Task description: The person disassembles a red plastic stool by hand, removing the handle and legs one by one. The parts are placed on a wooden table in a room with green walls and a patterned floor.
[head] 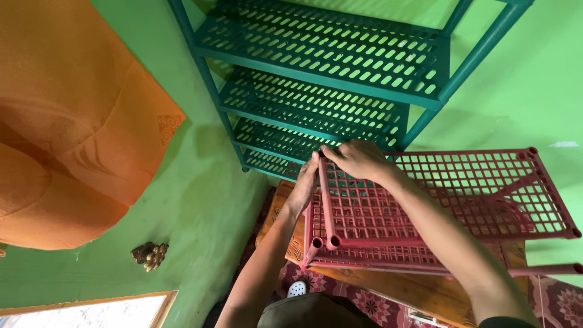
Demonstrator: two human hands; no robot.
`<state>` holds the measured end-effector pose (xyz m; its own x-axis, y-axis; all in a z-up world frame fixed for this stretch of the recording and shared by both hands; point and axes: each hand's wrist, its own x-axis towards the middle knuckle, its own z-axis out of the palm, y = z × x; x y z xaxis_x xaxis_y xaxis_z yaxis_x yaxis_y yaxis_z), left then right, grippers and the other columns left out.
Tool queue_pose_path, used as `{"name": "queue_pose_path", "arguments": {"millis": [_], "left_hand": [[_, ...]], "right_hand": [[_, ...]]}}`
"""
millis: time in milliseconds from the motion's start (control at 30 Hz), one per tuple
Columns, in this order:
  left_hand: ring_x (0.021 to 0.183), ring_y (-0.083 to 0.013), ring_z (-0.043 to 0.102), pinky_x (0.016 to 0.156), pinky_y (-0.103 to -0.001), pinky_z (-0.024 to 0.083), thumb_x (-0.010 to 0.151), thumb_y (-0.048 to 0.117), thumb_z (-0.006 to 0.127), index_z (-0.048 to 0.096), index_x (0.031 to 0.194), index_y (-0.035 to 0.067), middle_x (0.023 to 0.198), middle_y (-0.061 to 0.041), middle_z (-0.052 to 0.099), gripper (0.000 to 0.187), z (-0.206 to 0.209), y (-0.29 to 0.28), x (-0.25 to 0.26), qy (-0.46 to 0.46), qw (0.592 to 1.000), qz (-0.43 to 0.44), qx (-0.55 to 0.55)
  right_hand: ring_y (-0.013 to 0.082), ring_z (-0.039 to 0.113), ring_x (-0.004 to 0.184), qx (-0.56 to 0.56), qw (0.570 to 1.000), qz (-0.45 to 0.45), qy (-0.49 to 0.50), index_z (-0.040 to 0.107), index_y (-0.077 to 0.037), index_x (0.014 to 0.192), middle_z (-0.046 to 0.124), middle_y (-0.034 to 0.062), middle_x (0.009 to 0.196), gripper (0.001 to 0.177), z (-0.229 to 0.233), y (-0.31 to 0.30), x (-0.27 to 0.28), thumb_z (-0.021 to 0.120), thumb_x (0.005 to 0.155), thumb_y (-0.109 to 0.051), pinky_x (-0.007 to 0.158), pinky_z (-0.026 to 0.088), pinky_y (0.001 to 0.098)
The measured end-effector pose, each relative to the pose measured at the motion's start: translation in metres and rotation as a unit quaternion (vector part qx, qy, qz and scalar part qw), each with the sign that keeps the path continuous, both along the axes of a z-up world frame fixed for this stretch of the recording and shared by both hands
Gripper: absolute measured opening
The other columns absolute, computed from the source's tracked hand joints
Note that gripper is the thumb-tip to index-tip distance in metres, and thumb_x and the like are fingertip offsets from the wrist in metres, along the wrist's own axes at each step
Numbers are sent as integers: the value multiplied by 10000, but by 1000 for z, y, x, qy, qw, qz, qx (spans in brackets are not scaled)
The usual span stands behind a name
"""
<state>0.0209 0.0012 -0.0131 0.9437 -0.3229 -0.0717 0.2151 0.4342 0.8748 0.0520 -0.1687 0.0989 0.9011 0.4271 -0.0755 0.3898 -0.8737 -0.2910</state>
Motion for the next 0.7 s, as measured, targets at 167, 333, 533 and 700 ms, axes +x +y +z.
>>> {"name": "queue_pose_path", "arguments": {"millis": [167, 333, 533, 700], "left_hand": [[1235, -192, 579, 1106, -404, 399, 869, 767, 514, 658, 1291, 126, 1271, -58, 679, 781, -6, -1, -2, -14, 998, 23, 57], [1126, -230, 609, 1047, -446, 452, 867, 785, 550, 688, 1212, 42, 1159, -114, 700, 831, -10, 3, 0, -16, 997, 28, 69], [863, -239, 404, 840, -433, 347, 1100, 740, 392, 564, 1042, -9, 858, -48, 492, 771, -42, 7, 9, -29, 993, 44, 101], [923, -268, 374, 827, -401, 396, 1139, 647, 396, 606, 1120, 19, 917, -73, 407, 662, -13, 11, -3, -59, 991, 92, 81]], "right_hand": [[179, 360, 316, -40, 999, 8, 26, 497, -145, 505, 372, -9, 396, 776, -4, -4, 0, 266, 1089, -601, 352, 360, 379], [165, 381, 289, -36, 999, 13, -17, 510, -165, 489, 387, -10, 368, 763, 6, -3, -4, 278, 1080, -589, 340, 363, 360], [223, 503, 325, -35, 999, -12, -32, 594, -146, 542, 462, 42, 377, 741, 43, -5, -27, 301, 1072, -573, 396, 434, 412], [293, 626, 478, -27, 996, -14, -86, 704, -122, 624, 588, 87, 492, 714, 72, -4, -58, 363, 1084, -549, 525, 509, 441]]}}
